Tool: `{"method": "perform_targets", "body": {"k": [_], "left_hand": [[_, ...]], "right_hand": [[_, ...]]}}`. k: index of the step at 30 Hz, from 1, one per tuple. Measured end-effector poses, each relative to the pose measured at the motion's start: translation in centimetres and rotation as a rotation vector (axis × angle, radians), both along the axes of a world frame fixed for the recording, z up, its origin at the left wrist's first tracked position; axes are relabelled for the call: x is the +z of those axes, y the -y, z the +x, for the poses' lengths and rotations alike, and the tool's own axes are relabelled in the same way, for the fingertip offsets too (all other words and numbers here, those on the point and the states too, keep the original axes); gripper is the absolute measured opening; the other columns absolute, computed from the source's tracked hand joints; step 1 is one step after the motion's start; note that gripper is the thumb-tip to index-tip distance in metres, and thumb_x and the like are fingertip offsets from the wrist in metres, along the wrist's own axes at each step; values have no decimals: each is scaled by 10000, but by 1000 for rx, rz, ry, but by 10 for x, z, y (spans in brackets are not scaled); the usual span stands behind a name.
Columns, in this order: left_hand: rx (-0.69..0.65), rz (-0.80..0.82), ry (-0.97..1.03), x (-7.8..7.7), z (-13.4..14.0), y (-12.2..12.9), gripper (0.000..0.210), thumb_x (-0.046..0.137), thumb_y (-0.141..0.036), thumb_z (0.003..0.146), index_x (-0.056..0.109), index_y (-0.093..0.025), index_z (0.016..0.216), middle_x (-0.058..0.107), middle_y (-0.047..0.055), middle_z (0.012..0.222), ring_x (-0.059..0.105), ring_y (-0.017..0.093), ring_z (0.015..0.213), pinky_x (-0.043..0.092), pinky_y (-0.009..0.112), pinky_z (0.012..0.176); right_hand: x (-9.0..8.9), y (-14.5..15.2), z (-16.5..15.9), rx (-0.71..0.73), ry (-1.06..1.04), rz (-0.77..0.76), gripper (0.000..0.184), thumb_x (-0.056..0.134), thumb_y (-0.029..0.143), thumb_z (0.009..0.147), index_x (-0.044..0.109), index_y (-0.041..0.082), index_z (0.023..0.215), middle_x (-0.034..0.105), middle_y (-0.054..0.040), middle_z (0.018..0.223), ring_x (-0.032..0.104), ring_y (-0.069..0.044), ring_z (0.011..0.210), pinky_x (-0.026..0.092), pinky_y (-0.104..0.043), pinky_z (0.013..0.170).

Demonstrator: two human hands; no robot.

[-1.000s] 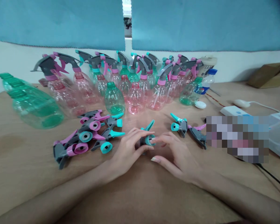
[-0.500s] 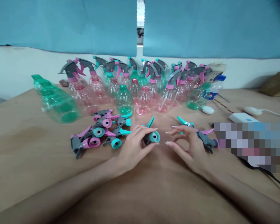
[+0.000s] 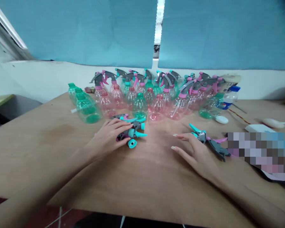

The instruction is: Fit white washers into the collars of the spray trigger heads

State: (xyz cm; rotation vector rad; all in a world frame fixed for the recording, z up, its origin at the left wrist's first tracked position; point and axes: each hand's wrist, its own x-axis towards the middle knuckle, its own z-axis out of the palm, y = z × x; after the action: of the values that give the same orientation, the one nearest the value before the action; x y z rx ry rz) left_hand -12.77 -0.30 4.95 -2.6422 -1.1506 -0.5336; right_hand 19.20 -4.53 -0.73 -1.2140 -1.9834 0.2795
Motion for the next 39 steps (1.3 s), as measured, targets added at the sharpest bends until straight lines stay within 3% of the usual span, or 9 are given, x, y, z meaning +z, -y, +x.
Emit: {"method": "perform_targets", "body": {"k": [4, 14, 23, 26, 30, 35, 39], "left_hand": [[11, -34, -29, -5, -4, 7, 413, 548, -412, 872, 568, -199, 1225, 612, 93, 1247, 543, 267, 1141, 360, 464, 1012], [19, -59, -14, -17, 13, 22, 311, 529, -326, 897, 580, -209, 1181, 597, 94, 1216, 519, 263, 1140, 412, 460, 961], [-114, -71, 112, -15, 60, 13, 219, 509, -225, 913, 594, -165, 1105, 610, 89, 1117, 529, 239, 1064, 448, 434, 928], [-181, -166, 151, -20, 94, 0, 217, 521, -180, 897, 591, -166, 1102, 613, 85, 1113, 529, 234, 1069, 447, 420, 940], [-244, -318, 254, -32, 150, -15, 291, 571, -247, 885, 547, -163, 1163, 601, 89, 1131, 527, 236, 1096, 446, 402, 947], [-227, -351, 290, -51, 213, -28, 492, 640, -401, 824, 479, -157, 1220, 548, 131, 1163, 530, 274, 1092, 471, 433, 907], [-210, -361, 286, -62, 229, -39, 276, 640, -305, 833, 557, -142, 1040, 580, 111, 1039, 551, 273, 1016, 478, 431, 880]], "right_hand": [[-5, -5, 1, 27, 84, -6, 293, 536, 425, 884, 557, 220, 1092, 615, -80, 1108, 594, -254, 1056, 501, -459, 886], [-10, -5, -2, 113, 133, -33, 230, 517, 396, 903, 602, 219, 1022, 600, -84, 1101, 600, -237, 1042, 501, -446, 888], [-4, -10, 0, 87, 137, 76, 166, 523, 310, 903, 633, 212, 979, 616, -77, 1063, 605, -225, 1023, 504, -431, 890], [4, -18, 11, -1, 119, 133, 165, 503, 292, 914, 628, 207, 980, 628, -76, 1031, 594, -228, 1036, 479, -427, 906], [13, -31, 35, -283, 128, 205, 244, 494, 385, 911, 616, 188, 985, 643, -101, 1017, 607, -258, 995, 480, -422, 860], [16, -28, 61, -748, 519, 93, 432, 449, 509, 895, 629, 123, 974, 667, -204, 890, 640, -350, 831, 492, -425, 596], [10, -19, 64, -783, 730, -4, 429, 455, 513, 892, 646, 131, 856, 667, -201, 782, 658, -334, 701, 452, -359, 466]]}}
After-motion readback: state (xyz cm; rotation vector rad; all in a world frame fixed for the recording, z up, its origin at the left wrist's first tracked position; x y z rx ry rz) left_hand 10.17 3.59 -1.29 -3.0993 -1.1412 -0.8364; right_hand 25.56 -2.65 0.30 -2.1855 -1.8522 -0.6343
